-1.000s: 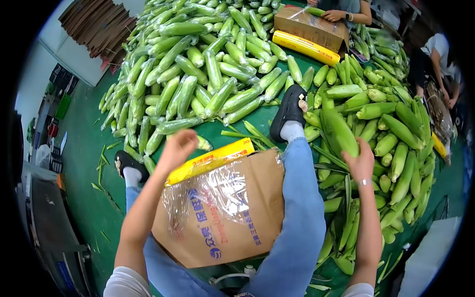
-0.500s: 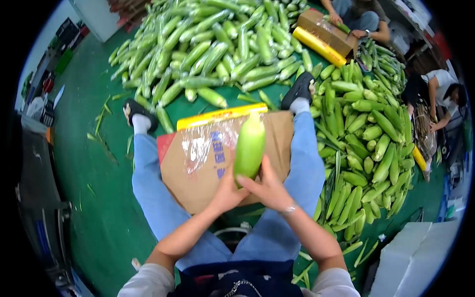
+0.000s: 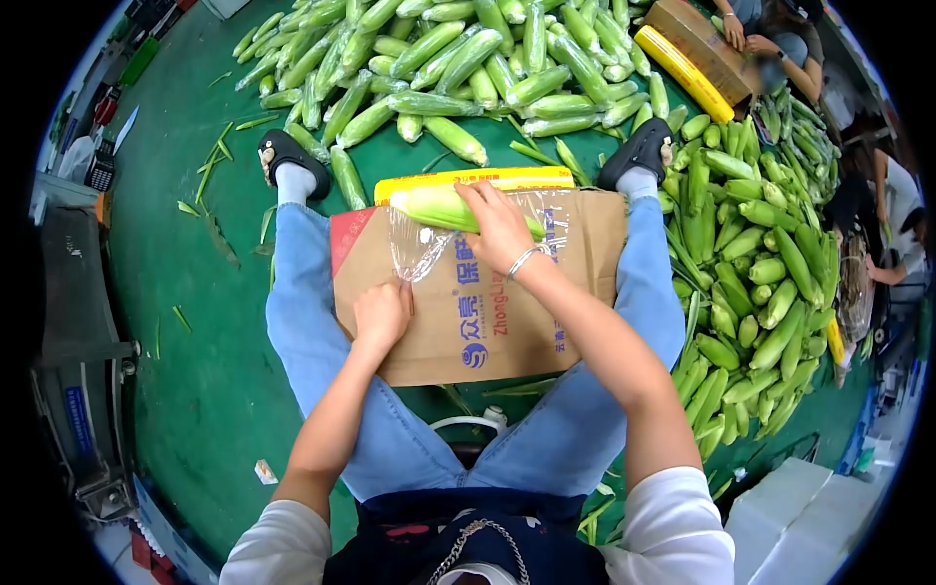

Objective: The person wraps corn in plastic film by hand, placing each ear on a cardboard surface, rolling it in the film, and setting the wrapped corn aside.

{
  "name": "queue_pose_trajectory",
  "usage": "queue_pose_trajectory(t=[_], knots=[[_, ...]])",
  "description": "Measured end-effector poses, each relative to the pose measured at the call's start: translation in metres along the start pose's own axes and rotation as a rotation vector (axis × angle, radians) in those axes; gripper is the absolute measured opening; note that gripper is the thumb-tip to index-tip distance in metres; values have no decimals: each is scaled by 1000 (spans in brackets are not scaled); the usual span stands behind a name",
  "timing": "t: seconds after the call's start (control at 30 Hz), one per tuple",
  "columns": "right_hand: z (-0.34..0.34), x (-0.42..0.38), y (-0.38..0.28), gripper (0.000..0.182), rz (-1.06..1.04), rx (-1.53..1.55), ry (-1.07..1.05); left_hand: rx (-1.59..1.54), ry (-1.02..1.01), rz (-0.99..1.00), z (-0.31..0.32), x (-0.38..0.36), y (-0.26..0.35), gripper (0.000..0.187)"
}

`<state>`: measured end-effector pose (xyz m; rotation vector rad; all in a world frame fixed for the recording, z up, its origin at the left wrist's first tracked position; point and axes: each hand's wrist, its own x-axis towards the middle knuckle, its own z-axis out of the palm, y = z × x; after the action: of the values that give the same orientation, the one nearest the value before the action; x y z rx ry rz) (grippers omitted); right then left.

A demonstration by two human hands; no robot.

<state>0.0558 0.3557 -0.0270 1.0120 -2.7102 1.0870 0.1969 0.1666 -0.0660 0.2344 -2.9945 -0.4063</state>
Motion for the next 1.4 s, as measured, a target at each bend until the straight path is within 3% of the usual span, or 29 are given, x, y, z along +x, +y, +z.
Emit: queue_pose_trajectory(t=[0.03,0.1,0.13,0.17,0.23,0.27,0.33,0.37,0.43,0.47,0.53,0.6,0.67,0.73,0.8,0.83,0.9,0.97,1.03,1.07,1.1,1.17,1.2,1.23,1.3,1.37,1.4], knots=[[4,-5,1,62,13,23,-29,3,-4,2,-1,1,-7,32],[2,-18,3,63,27,0,-85,-1327,-418,-650,-15,10,-21,34],[-2,-23,3,64,-22,-23,-205,-1805,-374,-762,-33,8,-24,38],[-4,-28,1,66,-69,-44,-324,-1799,-379,-763,-39,14,-23,38],[-6,-31,-5,66,6,71,-430,-2182,-93,-546,-42,32,-13,37],[-8,-24,-4,67,12,-33,-478,-2184,-101,-542,-36,44,0,37],[-17,-9,3,68,34,-119,-550,-1317,138,-155,-14,66,30,33],[-18,-13,4,68,41,-120,-542,-1154,-21,-135,-5,70,35,25],[-15,-32,5,63,58,-140,-54,-564,87,251,8,81,41,34],[-11,-51,9,57,163,-137,77,-568,80,261,8,83,41,34],[-20,-92,-10,50,270,-224,35,-206,-47,389,-5,86,47,57],[-25,-115,-1,43,382,-309,0,-154,-67,427,-9,88,49,62],[-14,-140,28,31,274,-484,17,-42,-140,453,-14,90,48,68],[-30,-129,47,26,448,-422,44,-58,-166,454,-11,89,43,67],[-63,-99,53,14,439,-287,405,-115,-164,475,-7,81,40,62],[-68,-94,45,14,444,-291,402,-120,-169,477,-11,67,45,62],[-64,-83,30,12,639,-52,277,-145,-228,473,-25,41,52,61],[-41,-113,-1,19,528,2,-6,-245,-362,440,-32,6,51,61],[-34,-153,-49,29,310,-19,-128,-247,-427,472,-22,-23,37,59],[-27,-151,-42,29,309,-15,-131,-245,-566,413,-33,-26,40,66],[-16,-151,-31,30,249,-63,-123,-247,-574,408,-34,-23,42,66],[-4,-135,-14,32,190,-181,-60,-223,-256,290,-31,-9,46,73],[-1,-105,-1,33,184,-256,-3,-195,-12,332,-30,2,47,73],[-1,-76,10,33,166,-296,-23,-187,99,342,-22,14,45,69],[9,-33,20,33,149,-337,-19,-209,35,432,-25,27,52,68],[29,-10,32,33,103,362,-460,-158,46,515,-11,44,47,66],[26,-5,33,33,114,359,-445,-114,45,582,-4,48,46,64]])
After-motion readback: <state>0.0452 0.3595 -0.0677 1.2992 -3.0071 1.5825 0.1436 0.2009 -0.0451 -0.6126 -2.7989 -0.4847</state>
